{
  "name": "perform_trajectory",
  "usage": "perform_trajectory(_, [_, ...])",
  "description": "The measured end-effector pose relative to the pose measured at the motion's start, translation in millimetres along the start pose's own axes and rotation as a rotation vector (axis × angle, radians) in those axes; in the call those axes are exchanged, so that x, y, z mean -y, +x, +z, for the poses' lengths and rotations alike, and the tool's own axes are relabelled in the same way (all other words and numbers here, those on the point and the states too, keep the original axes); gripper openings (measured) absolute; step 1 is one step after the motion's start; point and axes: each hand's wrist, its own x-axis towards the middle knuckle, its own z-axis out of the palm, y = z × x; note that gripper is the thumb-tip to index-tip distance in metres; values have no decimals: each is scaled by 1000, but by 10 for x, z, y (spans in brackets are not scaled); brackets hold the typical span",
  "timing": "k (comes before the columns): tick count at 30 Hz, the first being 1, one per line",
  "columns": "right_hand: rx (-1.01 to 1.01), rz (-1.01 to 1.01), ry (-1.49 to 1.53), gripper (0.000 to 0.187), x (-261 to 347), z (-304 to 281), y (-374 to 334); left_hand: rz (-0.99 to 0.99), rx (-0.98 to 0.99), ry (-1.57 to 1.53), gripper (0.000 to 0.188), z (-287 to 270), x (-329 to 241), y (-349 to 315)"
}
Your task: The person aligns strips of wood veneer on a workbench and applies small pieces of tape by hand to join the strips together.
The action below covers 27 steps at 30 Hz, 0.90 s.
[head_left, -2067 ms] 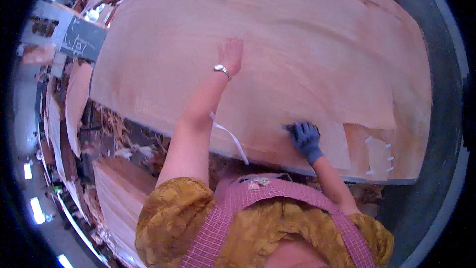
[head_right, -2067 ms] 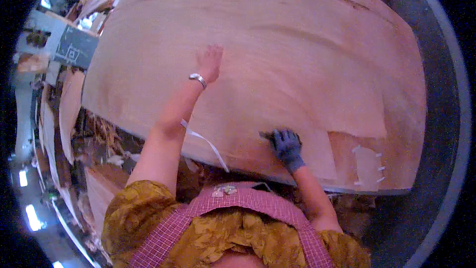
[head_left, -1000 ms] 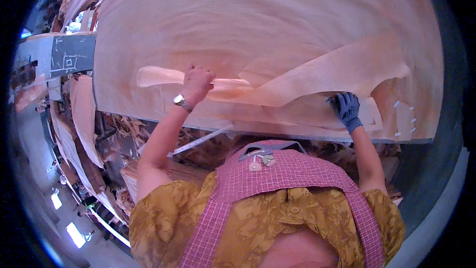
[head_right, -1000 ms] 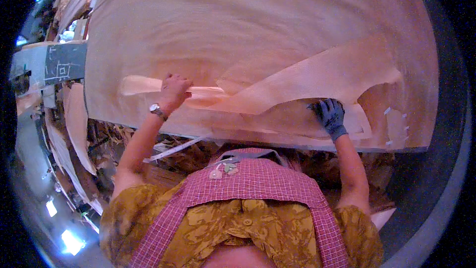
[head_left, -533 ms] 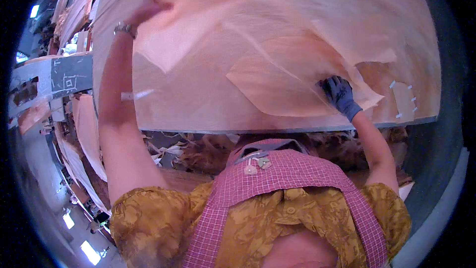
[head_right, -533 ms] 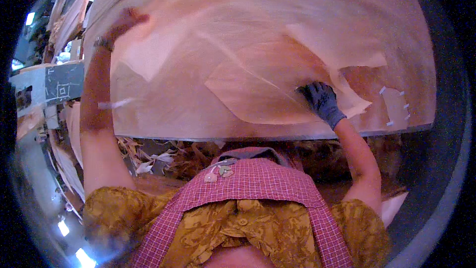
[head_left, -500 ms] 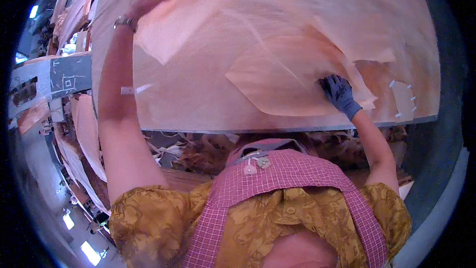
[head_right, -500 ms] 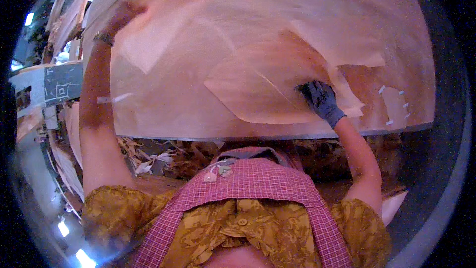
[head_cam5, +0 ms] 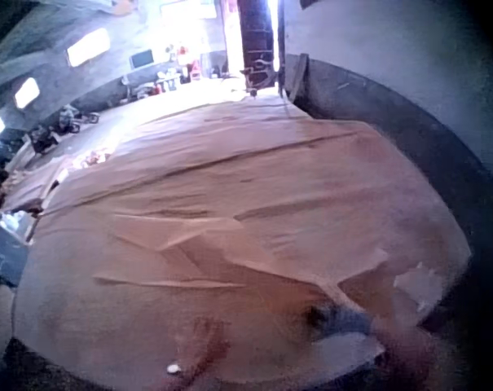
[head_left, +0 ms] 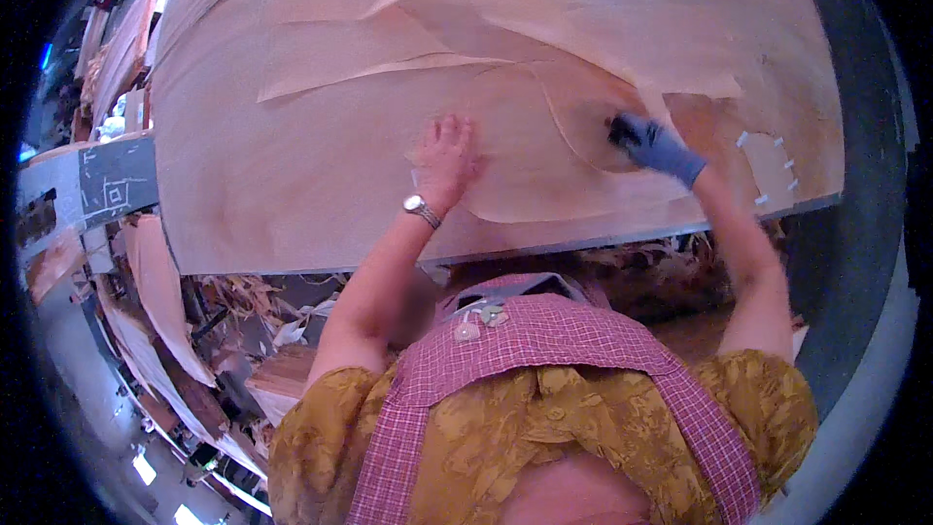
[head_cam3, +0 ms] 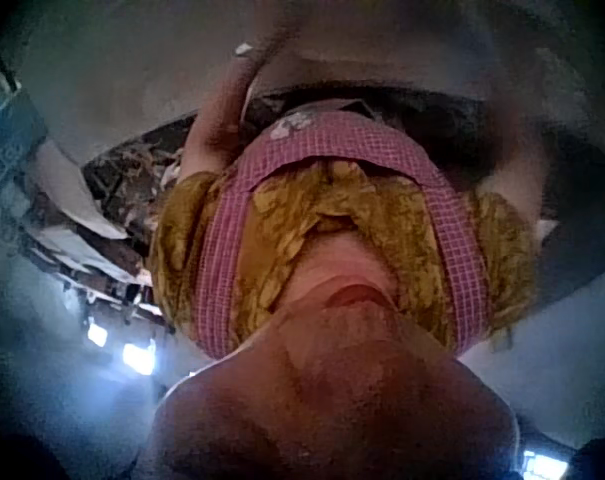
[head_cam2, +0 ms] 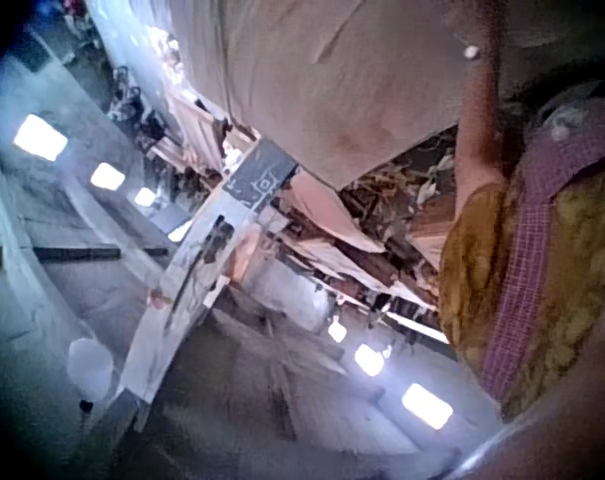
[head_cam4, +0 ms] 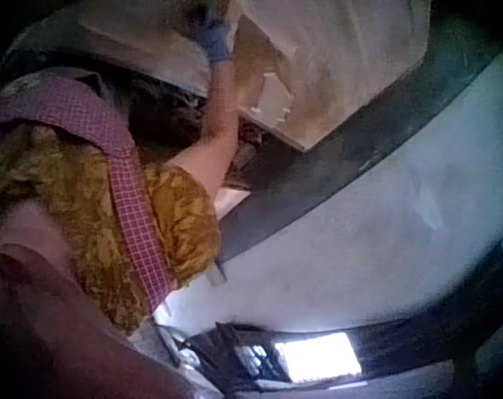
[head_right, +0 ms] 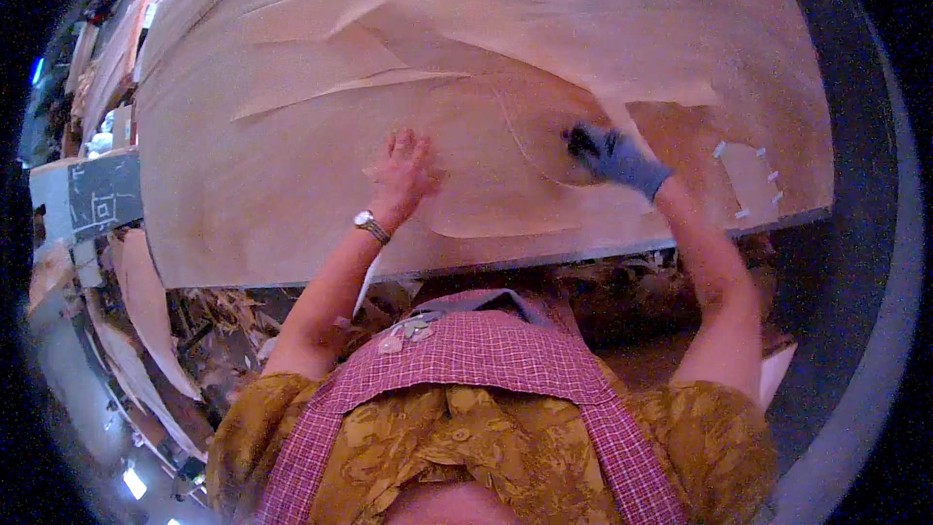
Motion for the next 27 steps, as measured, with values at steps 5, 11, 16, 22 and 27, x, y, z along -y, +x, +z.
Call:
perform_trajectory(5, [-393, 1, -398, 29, -1560, -1311, 415, 41, 65, -77, 75, -38, -40, 164])
perform_trajectory(11, [-544, 161, 688, 31, -428, -1851, 447, 2, -9, -78, 61, -41, 36, 43])
perform_trajectory(16, [-144, -146, 959, 27, 990, 342, 174, 35, 332, -55, 40, -48, 216, 318])
perform_trajectory(22, [181, -72, 1529, 26, 2292, 1266, 301, 103, 522, -239, 38, 22, 534, 759])
perform_trajectory(27, [184, -521, 1570, 38, 2668, 1389, 177, 193, 565, -156, 41, 265, 766, 829])
